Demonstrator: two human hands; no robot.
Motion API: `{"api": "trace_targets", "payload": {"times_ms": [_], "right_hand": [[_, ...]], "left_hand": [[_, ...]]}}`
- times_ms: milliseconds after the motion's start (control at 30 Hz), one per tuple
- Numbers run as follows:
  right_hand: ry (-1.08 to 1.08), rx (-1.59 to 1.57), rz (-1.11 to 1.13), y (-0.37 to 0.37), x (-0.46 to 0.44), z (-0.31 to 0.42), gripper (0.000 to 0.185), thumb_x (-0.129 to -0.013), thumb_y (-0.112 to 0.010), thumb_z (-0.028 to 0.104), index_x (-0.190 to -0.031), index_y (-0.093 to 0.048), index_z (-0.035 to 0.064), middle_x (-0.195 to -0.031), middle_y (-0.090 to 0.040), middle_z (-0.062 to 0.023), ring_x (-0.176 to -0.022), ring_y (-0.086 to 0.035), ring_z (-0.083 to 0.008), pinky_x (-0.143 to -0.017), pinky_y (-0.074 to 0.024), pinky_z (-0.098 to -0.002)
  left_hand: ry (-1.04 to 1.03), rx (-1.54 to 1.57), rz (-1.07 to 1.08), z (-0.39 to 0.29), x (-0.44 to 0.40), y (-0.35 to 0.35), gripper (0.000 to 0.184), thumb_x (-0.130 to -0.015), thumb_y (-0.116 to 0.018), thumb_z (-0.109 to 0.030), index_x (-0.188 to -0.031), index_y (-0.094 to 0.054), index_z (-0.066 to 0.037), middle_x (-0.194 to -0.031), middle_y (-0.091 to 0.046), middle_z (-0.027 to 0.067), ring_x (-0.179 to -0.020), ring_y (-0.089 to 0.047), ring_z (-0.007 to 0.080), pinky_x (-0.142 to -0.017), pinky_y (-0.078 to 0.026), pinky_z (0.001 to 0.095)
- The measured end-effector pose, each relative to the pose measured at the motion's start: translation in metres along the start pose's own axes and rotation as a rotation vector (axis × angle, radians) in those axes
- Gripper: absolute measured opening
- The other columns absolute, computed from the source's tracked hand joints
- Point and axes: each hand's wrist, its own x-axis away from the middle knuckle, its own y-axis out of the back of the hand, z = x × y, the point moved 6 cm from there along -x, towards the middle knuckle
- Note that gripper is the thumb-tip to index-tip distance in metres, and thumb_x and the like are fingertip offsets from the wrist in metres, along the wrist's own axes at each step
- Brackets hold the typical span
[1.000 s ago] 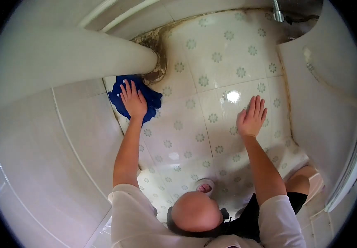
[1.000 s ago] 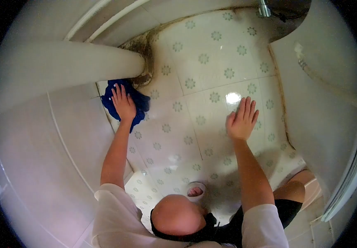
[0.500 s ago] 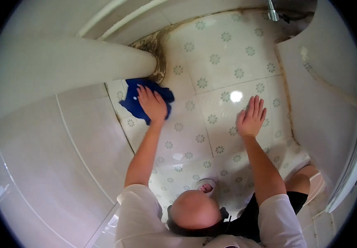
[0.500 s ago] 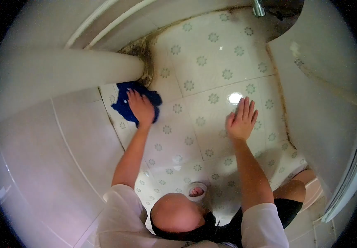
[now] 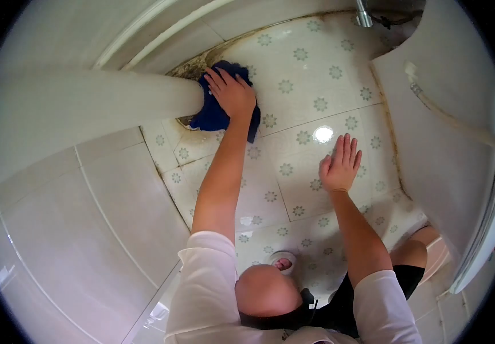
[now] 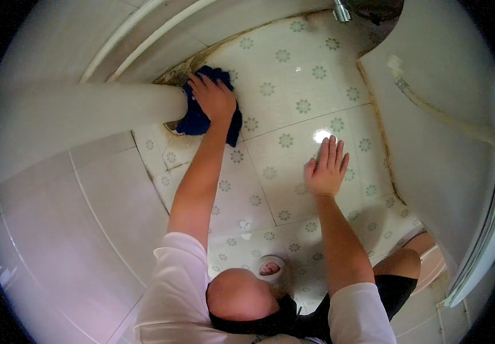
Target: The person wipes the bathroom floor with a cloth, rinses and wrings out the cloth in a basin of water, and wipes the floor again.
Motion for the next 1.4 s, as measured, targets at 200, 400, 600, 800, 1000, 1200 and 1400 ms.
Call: {"api": "trace_targets", "payload": {"times_ms": [200,400,600,800,1000,1200,1400], "right_hand": [[-0.001,0.002,-0.005,-0.002,0.0,-0.002,0.072,-0.093,-0.052,0.029,-0.161,-0.04,0.0074,-0.169,-0.039,-0.0108,-0.158,-0.03,-0.0363,-0.128,-0.0177,-0.0592],[-0.023,-0.003,0.055,0.0,0.0,0.001,0.074,-0.093,-0.054,0.028,-0.162,-0.038,0.0071,-0.17,-0.035,-0.0108,-0.16,-0.026,-0.0361,-0.129,-0.0154,-0.0589],[-0.028,0.005,0.072,-0.003,0.0,-0.003,0.075,-0.092,-0.056,0.028,-0.161,-0.038,0.0065,-0.17,-0.035,-0.0121,-0.16,-0.026,-0.0363,-0.129,-0.0147,-0.0588],[-0.026,-0.019,0.044,-0.001,-0.002,-0.002,0.076,-0.088,-0.056,0.029,-0.159,-0.042,0.0047,-0.168,-0.038,-0.0142,-0.157,-0.031,-0.0386,-0.128,-0.0186,-0.0608],[-0.021,-0.068,0.047,-0.001,-0.003,-0.003,0.076,-0.087,-0.056,0.026,-0.158,-0.042,0.0031,-0.167,-0.04,-0.0159,-0.155,-0.033,-0.0426,-0.124,-0.0236,-0.0668],[-0.011,-0.109,0.013,0.006,-0.004,-0.003,0.074,-0.086,-0.057,0.023,-0.156,-0.044,0.0016,-0.165,-0.041,-0.0167,-0.153,-0.036,-0.043,-0.121,-0.0266,-0.0688],[-0.026,-0.103,0.059,0.008,-0.008,-0.004,0.073,-0.087,-0.058,0.024,-0.155,-0.045,0.0011,-0.163,-0.044,-0.0171,-0.153,-0.036,-0.0423,-0.122,-0.0252,-0.0679]], "left_hand": [[0.084,-0.048,-0.082,-0.019,-0.018,-0.011,0.058,-0.106,-0.052,-0.023,-0.156,-0.04,0.005,-0.171,-0.022,0.0276,-0.158,-0.02,0.0454,-0.128,-0.021,0.0535],[-0.562,0.135,0.19,-0.084,0.049,-0.008,0.058,-0.097,-0.062,-0.024,-0.152,-0.052,-0.006,-0.165,-0.036,0.0248,-0.152,-0.034,0.0454,-0.124,-0.031,0.0533],[-0.471,-0.093,0.196,-0.073,0.067,0.021,0.067,-0.096,-0.066,-0.039,-0.16,-0.045,-0.034,-0.169,-0.033,0.0167,-0.156,-0.027,0.0422,-0.123,-0.021,0.0676],[-0.206,-0.147,0.033,-0.064,-0.008,-0.019,0.062,-0.106,-0.053,-0.036,-0.164,-0.038,-0.021,-0.172,-0.029,0.0144,-0.159,-0.024,0.0388,-0.128,-0.015,0.0606],[-0.083,-0.004,-0.007,-0.146,-0.023,-0.054,0.059,-0.108,-0.047,-0.038,-0.16,-0.044,-0.012,-0.168,-0.038,0.013,-0.158,-0.027,0.0386,-0.127,-0.016,0.0576],[-0.662,0.018,0.219,-0.295,0.051,-0.092,0.058,-0.106,-0.049,-0.042,-0.151,-0.055,-0.006,-0.165,-0.043,0.0135,-0.157,-0.029,0.0353,-0.127,-0.019,0.057],[-0.82,-0.146,0.246,-0.286,0.056,-0.086,0.062,-0.103,-0.054,-0.044,-0.157,-0.049,-0.013,-0.171,-0.032,0.0085,-0.161,-0.021,0.0271,-0.128,-0.014,0.0597]]}}
